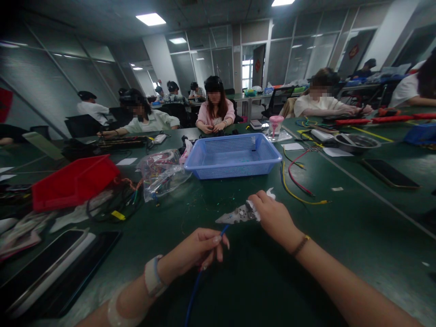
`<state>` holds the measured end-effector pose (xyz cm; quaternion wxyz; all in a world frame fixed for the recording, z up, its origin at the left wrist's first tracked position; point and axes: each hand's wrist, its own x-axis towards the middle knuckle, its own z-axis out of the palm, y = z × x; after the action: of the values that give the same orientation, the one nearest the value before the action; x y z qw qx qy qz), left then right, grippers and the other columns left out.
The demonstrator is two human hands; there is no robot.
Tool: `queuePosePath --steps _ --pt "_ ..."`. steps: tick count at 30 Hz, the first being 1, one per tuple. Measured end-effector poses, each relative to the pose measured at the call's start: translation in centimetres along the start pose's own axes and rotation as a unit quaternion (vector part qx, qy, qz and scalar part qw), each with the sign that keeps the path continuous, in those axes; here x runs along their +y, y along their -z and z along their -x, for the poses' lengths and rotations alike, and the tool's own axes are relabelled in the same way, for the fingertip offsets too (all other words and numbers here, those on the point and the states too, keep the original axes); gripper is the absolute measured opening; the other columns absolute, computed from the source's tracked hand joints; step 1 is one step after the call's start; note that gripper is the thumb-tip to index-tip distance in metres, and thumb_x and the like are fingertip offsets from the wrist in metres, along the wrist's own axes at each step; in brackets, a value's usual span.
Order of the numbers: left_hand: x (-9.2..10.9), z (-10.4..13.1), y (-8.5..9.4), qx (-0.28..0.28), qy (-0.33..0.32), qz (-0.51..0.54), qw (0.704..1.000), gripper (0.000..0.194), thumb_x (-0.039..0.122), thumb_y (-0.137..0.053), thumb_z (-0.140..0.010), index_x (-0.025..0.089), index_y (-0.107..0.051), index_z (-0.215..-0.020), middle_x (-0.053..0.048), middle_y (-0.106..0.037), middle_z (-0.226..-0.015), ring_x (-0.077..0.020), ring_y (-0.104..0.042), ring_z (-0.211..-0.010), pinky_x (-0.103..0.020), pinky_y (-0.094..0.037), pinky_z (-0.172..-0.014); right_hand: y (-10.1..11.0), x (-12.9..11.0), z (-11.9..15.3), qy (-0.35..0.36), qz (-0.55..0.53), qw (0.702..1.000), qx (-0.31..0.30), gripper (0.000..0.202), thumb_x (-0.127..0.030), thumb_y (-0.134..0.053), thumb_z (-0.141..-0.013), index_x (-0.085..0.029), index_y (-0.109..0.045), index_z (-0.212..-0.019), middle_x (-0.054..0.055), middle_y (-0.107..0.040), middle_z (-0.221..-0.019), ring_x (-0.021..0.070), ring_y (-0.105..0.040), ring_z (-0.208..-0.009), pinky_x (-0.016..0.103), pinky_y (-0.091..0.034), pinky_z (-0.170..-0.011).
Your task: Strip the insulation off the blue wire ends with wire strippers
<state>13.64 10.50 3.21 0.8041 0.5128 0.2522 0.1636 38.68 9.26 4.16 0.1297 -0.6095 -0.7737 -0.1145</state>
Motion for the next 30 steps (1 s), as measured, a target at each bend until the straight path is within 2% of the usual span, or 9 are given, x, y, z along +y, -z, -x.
queuePosePath --steps 12,17,21,24,27,30 --pt "0.4 -0.2 -0.2 0.030 0.002 0.003 1.000 0.027 0.037 -0.057 -0.088 0.012 -0.067 -0.091 0.000 -0.063 -0.063 -0.0013 -0.041 -0.036 -0.014 -0.028 -0.036 0.4 1.2 -0.4 -0.020 0.066 0.997 0.043 0.029 -0.012 -0.048 -0.083 -0.020 -0.056 -0.109 0.008 -0.058 -0.101 0.0171 -0.058 -0.078 0.024 -0.036 -0.054" --pt "0.0 -0.3 -0.1 0.009 0.014 -0.004 1.000 0.028 0.037 -0.057 -0.088 0.012 -0.067 -0.096 -0.002 -0.066 -0.070 -0.0025 -0.047 -0.039 -0.015 -0.030 -0.036 1.8 3.5 -0.7 -0.143 0.121 0.980 0.064 0.024 -0.015 -0.045 -0.086 -0.019 -0.056 -0.106 0.009 -0.058 -0.100 0.0186 -0.057 -0.074 0.025 -0.030 -0.047" --pt "0.0 -0.4 0.1 0.037 0.009 0.002 0.999 0.028 0.037 -0.057 -0.088 0.012 -0.068 -0.096 -0.002 -0.066 -0.072 -0.0020 -0.048 -0.040 -0.014 -0.023 -0.034 2.6 4.0 -1.4 -0.152 0.144 0.976 0.053 0.028 -0.013 -0.043 -0.085 -0.019 -0.054 -0.110 0.010 -0.057 -0.105 0.0203 -0.058 -0.079 0.026 -0.029 -0.047" --pt "0.0 -0.4 0.2 0.044 -0.001 0.008 0.999 0.028 0.037 -0.057 -0.089 0.013 -0.068 -0.097 -0.001 -0.065 -0.071 -0.0016 -0.047 -0.041 -0.013 -0.024 -0.036 3.0 4.0 -2.7 -0.163 0.150 0.974 0.041 0.030 -0.010 -0.041 -0.084 -0.017 -0.052 -0.111 0.010 -0.056 -0.104 0.0204 -0.059 -0.078 0.026 -0.030 -0.048" --pt "-0.1 -0.4 0.3 0.033 -0.009 0.007 0.999 0.028 0.037 -0.056 -0.089 0.012 -0.068 -0.098 -0.002 -0.064 -0.071 -0.0018 -0.047 -0.040 -0.014 -0.022 -0.036 3.8 4.8 -4.8 -0.176 0.175 0.968 0.039 0.028 -0.013 -0.037 -0.088 -0.016 -0.052 -0.112 0.012 -0.056 -0.102 0.0201 -0.059 -0.074 0.027 -0.030 -0.049" --pt "-0.2 -0.5 0.3 0.026 -0.016 0.000 1.000 0.029 0.036 -0.055 -0.089 0.012 -0.068 -0.097 -0.002 -0.064 -0.070 -0.0021 -0.046 -0.040 -0.014 -0.024 -0.036 5.2 6.2 -7.6 -0.147 0.221 0.964 0.032 0.033 -0.013 -0.027 -0.092 -0.013 -0.052 -0.114 0.017 -0.056 -0.103 0.0212 -0.059 -0.078 0.028 -0.032 -0.053"
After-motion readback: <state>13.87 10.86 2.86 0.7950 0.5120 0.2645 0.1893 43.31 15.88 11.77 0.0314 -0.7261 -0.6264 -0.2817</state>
